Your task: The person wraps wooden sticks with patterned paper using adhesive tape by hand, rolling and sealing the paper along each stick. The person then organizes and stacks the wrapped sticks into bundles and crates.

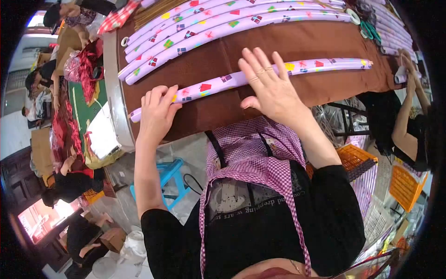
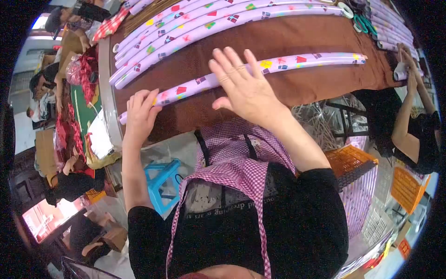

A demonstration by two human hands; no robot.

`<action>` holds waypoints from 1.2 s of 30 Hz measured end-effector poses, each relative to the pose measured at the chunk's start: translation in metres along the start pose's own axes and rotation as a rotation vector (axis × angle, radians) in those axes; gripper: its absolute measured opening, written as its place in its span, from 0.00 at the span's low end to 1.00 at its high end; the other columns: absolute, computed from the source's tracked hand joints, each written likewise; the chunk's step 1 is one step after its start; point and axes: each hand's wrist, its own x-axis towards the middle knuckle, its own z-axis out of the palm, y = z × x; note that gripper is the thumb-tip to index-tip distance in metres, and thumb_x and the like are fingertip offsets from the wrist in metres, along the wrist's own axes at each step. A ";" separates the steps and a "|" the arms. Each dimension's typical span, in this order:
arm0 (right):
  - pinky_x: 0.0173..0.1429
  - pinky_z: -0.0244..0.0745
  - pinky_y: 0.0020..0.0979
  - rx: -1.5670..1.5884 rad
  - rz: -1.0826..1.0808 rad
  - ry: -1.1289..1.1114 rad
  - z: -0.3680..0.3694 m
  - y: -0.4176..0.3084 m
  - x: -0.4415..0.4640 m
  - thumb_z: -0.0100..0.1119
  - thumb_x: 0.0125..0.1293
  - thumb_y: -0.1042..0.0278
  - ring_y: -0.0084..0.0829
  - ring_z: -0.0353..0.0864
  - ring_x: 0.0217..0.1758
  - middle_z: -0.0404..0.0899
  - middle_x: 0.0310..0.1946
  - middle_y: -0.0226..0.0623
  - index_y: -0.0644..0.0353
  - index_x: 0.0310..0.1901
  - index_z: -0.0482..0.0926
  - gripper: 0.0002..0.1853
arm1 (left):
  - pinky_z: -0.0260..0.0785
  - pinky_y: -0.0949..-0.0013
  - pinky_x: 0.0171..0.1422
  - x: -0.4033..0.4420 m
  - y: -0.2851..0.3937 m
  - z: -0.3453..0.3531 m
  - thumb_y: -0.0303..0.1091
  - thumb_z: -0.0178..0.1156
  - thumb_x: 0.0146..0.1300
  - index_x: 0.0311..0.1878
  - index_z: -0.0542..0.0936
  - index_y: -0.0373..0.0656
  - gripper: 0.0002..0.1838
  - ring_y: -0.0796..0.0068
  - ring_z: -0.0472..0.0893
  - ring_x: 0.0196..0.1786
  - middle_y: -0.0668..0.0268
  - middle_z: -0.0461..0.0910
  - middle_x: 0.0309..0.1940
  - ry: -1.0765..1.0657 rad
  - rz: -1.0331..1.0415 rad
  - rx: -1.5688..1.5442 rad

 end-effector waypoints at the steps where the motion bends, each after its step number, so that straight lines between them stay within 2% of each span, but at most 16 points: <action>1: 0.81 0.40 0.54 0.028 -0.024 0.020 0.002 -0.007 0.006 0.53 0.60 0.37 0.43 0.49 0.82 0.55 0.77 0.43 0.63 0.74 0.58 0.48 | 0.64 0.58 0.54 0.001 0.000 0.000 0.35 0.68 0.58 0.60 0.78 0.45 0.25 0.59 0.74 0.51 0.62 0.75 0.49 0.012 0.012 -0.005; 8: 0.81 0.41 0.54 -0.037 -0.162 -0.068 0.015 -0.021 0.011 0.56 0.57 0.37 0.38 0.52 0.81 0.57 0.77 0.38 0.61 0.73 0.62 0.47 | 0.64 0.57 0.53 0.001 -0.004 0.001 0.36 0.68 0.58 0.61 0.78 0.46 0.25 0.60 0.73 0.51 0.62 0.74 0.48 0.009 0.022 -0.029; 13: 0.81 0.42 0.54 0.009 -0.125 -0.081 -0.001 -0.023 0.007 0.59 0.55 0.39 0.39 0.53 0.81 0.59 0.76 0.40 0.61 0.73 0.62 0.48 | 0.64 0.57 0.53 0.001 -0.002 0.001 0.36 0.67 0.59 0.61 0.78 0.46 0.25 0.60 0.73 0.50 0.63 0.74 0.48 0.026 0.031 -0.016; 16: 0.80 0.44 0.55 0.075 -0.212 -0.015 0.011 -0.042 0.022 0.62 0.53 0.39 0.40 0.53 0.81 0.60 0.75 0.44 0.62 0.72 0.63 0.49 | 0.64 0.58 0.53 0.002 -0.003 0.000 0.35 0.67 0.58 0.61 0.78 0.45 0.25 0.60 0.74 0.50 0.63 0.74 0.47 0.029 0.048 -0.008; 21: 0.81 0.47 0.50 0.111 -0.277 0.039 0.041 -0.054 0.024 0.61 0.55 0.38 0.41 0.57 0.79 0.62 0.74 0.45 0.65 0.71 0.64 0.48 | 0.64 0.58 0.53 0.002 0.002 0.000 0.33 0.67 0.57 0.61 0.78 0.45 0.26 0.60 0.74 0.51 0.63 0.75 0.46 0.015 0.042 -0.011; 27: 0.81 0.47 0.50 0.155 -0.215 0.006 0.012 -0.037 -0.001 0.59 0.57 0.39 0.43 0.55 0.79 0.60 0.74 0.47 0.66 0.71 0.63 0.47 | 0.64 0.57 0.54 0.003 0.000 0.000 0.33 0.68 0.57 0.62 0.77 0.45 0.27 0.60 0.74 0.51 0.63 0.75 0.46 0.005 0.031 0.009; 30: 0.81 0.47 0.51 0.116 -0.124 0.040 0.012 -0.029 -0.009 0.61 0.55 0.40 0.45 0.54 0.80 0.61 0.74 0.50 0.68 0.71 0.63 0.48 | 0.64 0.56 0.56 -0.002 -0.001 0.000 0.33 0.66 0.59 0.63 0.76 0.46 0.27 0.58 0.74 0.52 0.62 0.75 0.47 -0.012 0.036 0.014; 32: 0.81 0.47 0.50 0.070 -0.165 -0.008 0.017 -0.023 -0.012 0.60 0.55 0.39 0.45 0.55 0.80 0.61 0.74 0.50 0.69 0.71 0.62 0.49 | 0.63 0.54 0.58 0.001 -0.002 0.003 0.33 0.62 0.62 0.64 0.75 0.45 0.25 0.55 0.73 0.53 0.60 0.75 0.50 0.016 0.072 0.040; 34: 0.80 0.50 0.49 0.213 -0.149 0.036 0.012 -0.018 -0.013 0.59 0.57 0.38 0.45 0.58 0.78 0.61 0.73 0.51 0.69 0.71 0.62 0.48 | 0.63 0.53 0.60 0.000 -0.002 0.002 0.33 0.60 0.65 0.65 0.75 0.44 0.24 0.53 0.73 0.55 0.58 0.74 0.52 -0.025 0.049 0.057; 36: 0.80 0.51 0.49 0.181 -0.151 0.120 0.006 -0.011 -0.018 0.58 0.57 0.37 0.46 0.57 0.78 0.61 0.73 0.50 0.69 0.71 0.62 0.49 | 0.62 0.52 0.60 -0.002 0.000 0.003 0.33 0.59 0.65 0.65 0.75 0.44 0.24 0.52 0.72 0.55 0.57 0.73 0.53 -0.032 0.037 0.074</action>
